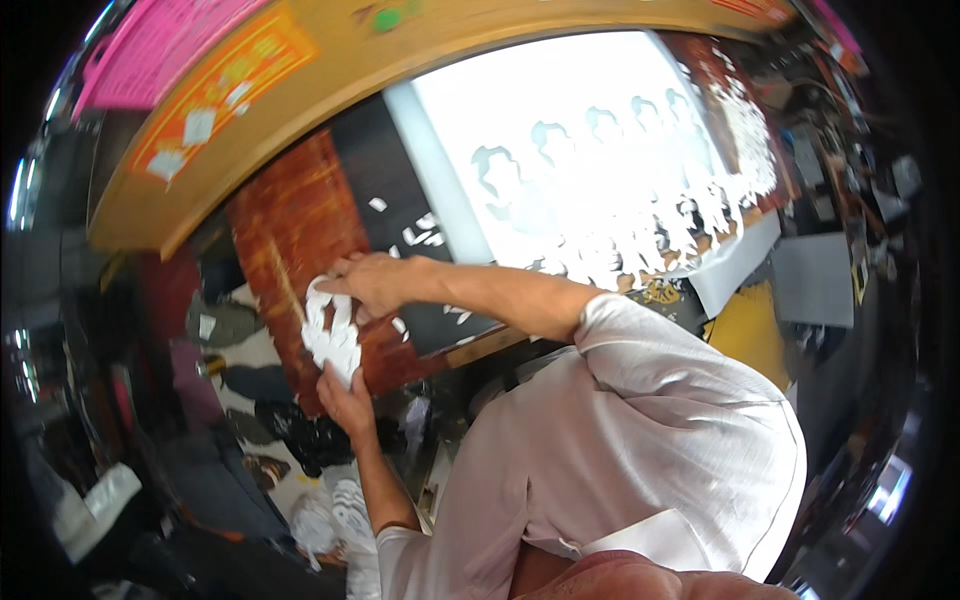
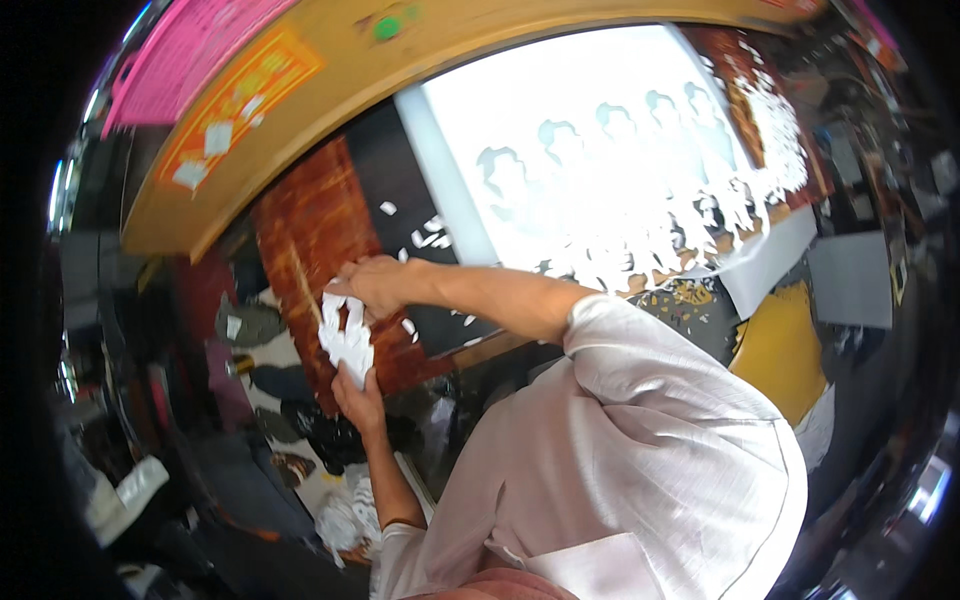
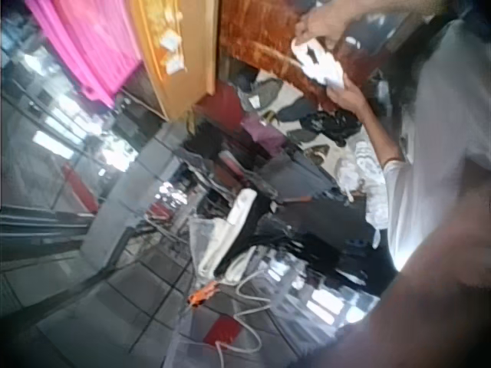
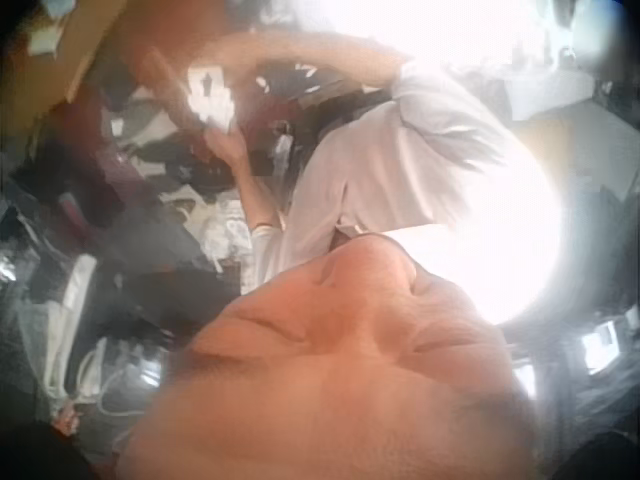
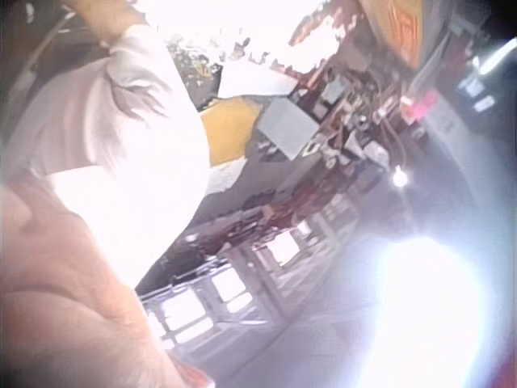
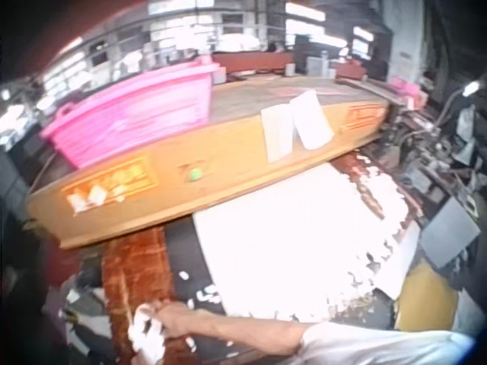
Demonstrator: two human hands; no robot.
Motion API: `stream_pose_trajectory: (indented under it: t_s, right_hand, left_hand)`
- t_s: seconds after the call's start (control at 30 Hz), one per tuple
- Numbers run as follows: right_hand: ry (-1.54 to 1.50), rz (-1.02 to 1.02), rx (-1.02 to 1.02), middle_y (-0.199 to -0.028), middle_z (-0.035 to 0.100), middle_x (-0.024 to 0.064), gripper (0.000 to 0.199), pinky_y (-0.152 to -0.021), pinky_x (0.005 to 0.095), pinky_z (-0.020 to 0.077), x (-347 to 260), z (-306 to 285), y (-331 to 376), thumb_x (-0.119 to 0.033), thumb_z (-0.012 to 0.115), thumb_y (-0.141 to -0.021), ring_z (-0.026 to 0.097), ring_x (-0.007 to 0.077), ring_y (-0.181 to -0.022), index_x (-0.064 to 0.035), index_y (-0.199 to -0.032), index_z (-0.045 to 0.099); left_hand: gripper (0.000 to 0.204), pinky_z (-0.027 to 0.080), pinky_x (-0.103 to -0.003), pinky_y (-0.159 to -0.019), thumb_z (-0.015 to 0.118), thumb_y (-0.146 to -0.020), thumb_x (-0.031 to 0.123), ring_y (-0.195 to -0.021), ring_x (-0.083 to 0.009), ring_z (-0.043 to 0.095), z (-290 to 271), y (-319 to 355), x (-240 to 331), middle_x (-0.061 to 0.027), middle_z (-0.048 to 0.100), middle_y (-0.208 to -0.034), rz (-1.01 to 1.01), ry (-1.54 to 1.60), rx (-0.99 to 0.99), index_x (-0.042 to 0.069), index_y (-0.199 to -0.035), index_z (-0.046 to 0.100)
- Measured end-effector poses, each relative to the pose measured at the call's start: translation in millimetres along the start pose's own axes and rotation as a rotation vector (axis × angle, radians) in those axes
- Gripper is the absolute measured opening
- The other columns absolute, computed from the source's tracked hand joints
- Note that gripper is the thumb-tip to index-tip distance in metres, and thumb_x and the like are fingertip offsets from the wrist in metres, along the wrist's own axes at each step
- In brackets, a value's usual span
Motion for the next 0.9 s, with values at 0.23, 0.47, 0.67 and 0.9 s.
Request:
stream_pose_trajectory:
  t_s: [0.23,0.47,0.67,0.9]
  right_hand:
    - [-0.222,0.292,0.741,-0.13,0.068,0.0227,0.048,-0.107,0.0495,0.0499,104,-113,355,-0.024,0.076,-0.091,0.061,0.0429,-0.125,-0.0022,-0.133,0.068]
    - [0.323,1.252,1.191,-0.132,0.068,0.0258,0.044,-0.112,0.0517,0.0441,215,-183,726,-0.024,0.066,-0.094,0.059,0.0447,-0.125,-0.0012,-0.132,0.068]
    - [-0.076,1.307,0.947,-0.106,0.074,0.0256,0.036,-0.093,0.0541,0.0547,291,-163,758,-0.036,0.065,-0.097,0.071,0.0452,-0.105,-0.0044,-0.113,0.071]
    - [-0.163,1.075,0.875,-0.095,0.077,0.0205,0.031,-0.083,0.0453,0.0568,258,-144,797,-0.034,0.067,-0.096,0.075,0.0348,-0.091,-0.0054,-0.1,0.079]
  left_hand:
    - [0.072,0.044,-0.056,-0.111,0.076,-0.098,0.038,-0.129,-0.0516,0.055,-5,10,81,-0.0356,0.056,-0.141,-0.072,-0.123,0.049,-0.008,-0.147,0.053]
    - [0.04,0.055,-0.029,-0.069,0.064,-0.107,0.037,-0.078,-0.016,0.066,152,37,256,-0.007,0.073,-0.101,-0.466,0.768,-0.47,-0.002,-0.119,0.068]
    - [0.052,0.052,-0.032,-0.06,0.05,-0.11,0.046,-0.074,-0.0216,0.063,169,16,295,-0.0102,0.069,-0.095,-0.552,0.608,-0.452,-0.003,-0.1,0.066]
    - [0.045,0.056,-0.042,-0.076,0.058,-0.107,0.031,-0.082,-0.0265,0.067,141,40,267,-0.02,0.071,-0.101,-0.312,0.322,-0.584,-0.012,-0.1,0.068]
Point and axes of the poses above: each hand's wrist, its own y-axis away from the middle knuckle, its own z-axis out of the palm, x = y × z, the point moved 8 cm from there along -y, towards the middle knuckle
